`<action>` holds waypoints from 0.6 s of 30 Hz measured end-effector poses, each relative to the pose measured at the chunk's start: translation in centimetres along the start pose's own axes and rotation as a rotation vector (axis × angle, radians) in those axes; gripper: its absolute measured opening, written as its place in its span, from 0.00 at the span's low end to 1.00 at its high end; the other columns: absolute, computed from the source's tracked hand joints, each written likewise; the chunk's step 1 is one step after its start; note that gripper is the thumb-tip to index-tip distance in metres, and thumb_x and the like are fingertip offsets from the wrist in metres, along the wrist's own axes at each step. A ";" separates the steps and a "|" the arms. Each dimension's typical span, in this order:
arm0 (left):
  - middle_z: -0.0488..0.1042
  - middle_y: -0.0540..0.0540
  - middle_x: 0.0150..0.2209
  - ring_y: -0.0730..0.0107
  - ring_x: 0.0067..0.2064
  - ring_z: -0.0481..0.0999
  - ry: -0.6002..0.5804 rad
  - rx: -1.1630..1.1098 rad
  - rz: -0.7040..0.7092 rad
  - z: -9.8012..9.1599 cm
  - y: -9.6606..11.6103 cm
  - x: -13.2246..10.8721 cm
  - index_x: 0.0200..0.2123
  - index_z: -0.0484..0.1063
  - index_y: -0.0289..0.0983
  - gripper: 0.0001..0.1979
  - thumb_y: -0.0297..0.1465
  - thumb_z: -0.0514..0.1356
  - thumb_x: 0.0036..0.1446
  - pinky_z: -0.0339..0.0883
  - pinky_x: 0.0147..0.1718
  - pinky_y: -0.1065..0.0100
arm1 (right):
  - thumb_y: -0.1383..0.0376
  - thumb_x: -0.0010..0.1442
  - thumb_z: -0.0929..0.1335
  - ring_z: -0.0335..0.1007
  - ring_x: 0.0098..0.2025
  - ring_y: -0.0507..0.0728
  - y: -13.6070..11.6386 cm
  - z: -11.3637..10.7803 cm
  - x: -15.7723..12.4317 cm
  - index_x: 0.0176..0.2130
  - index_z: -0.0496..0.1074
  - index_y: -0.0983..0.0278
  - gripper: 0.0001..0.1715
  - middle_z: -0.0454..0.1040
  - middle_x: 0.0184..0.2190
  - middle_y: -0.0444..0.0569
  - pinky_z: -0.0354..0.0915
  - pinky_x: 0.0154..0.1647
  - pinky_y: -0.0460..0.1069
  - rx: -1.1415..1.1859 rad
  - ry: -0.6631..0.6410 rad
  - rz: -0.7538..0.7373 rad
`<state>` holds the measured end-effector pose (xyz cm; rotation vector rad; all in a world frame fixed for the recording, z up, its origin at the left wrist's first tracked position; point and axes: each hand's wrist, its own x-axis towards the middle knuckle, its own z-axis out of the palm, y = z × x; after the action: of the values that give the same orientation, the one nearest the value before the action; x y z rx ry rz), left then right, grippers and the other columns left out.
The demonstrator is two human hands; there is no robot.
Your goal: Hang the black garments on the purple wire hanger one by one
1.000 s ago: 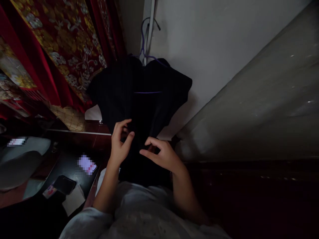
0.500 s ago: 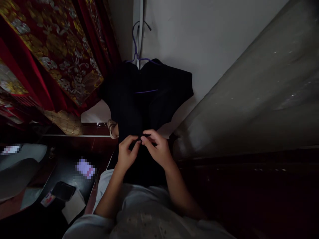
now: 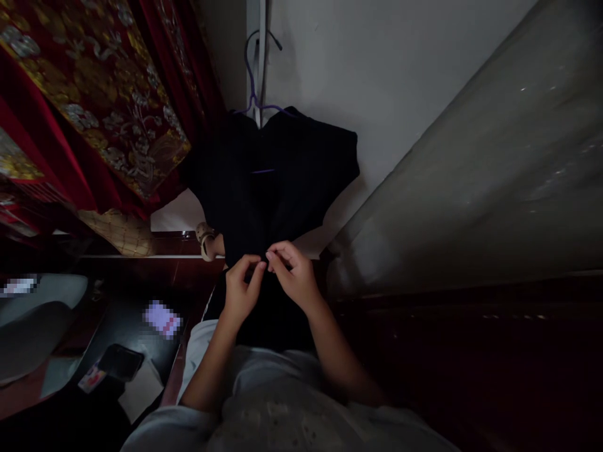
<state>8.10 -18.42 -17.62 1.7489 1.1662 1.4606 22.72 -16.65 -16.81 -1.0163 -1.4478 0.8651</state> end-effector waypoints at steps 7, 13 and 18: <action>0.73 0.48 0.33 0.71 0.34 0.73 -0.060 0.077 0.078 -0.8 0.4 0.4 0.38 0.72 0.35 0.09 0.33 0.57 0.72 0.64 0.36 0.73 | 0.60 0.71 0.65 0.70 0.28 0.51 0.3 -0.8 2.6 0.39 0.69 0.61 0.08 0.71 0.27 0.42 0.66 0.33 0.47 -0.110 0.049 -0.199; 0.73 0.48 0.33 0.70 0.36 0.74 -0.118 0.081 0.058 0.1 -0.7 -0.6 0.37 0.71 0.36 0.09 0.32 0.57 0.72 0.65 0.37 0.72 | 0.56 0.72 0.64 0.72 0.34 0.56 -0.7 -2.5 15.8 0.39 0.67 0.61 0.12 0.72 0.30 0.46 0.66 0.41 0.51 -0.366 0.325 -0.354; 0.75 0.46 0.34 0.68 0.37 0.76 -0.193 0.086 0.023 0.4 -1.1 -0.9 0.40 0.73 0.36 0.10 0.33 0.56 0.73 0.67 0.38 0.70 | 0.54 0.75 0.62 0.75 0.42 0.58 -3.7 -2.9 22.5 0.44 0.67 0.60 0.13 0.71 0.34 0.47 0.70 0.49 0.54 -0.438 0.273 -0.489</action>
<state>8.21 -18.64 -19.08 1.9200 1.1253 1.2385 24.71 2.85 -4.92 -0.9846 -1.5833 0.0504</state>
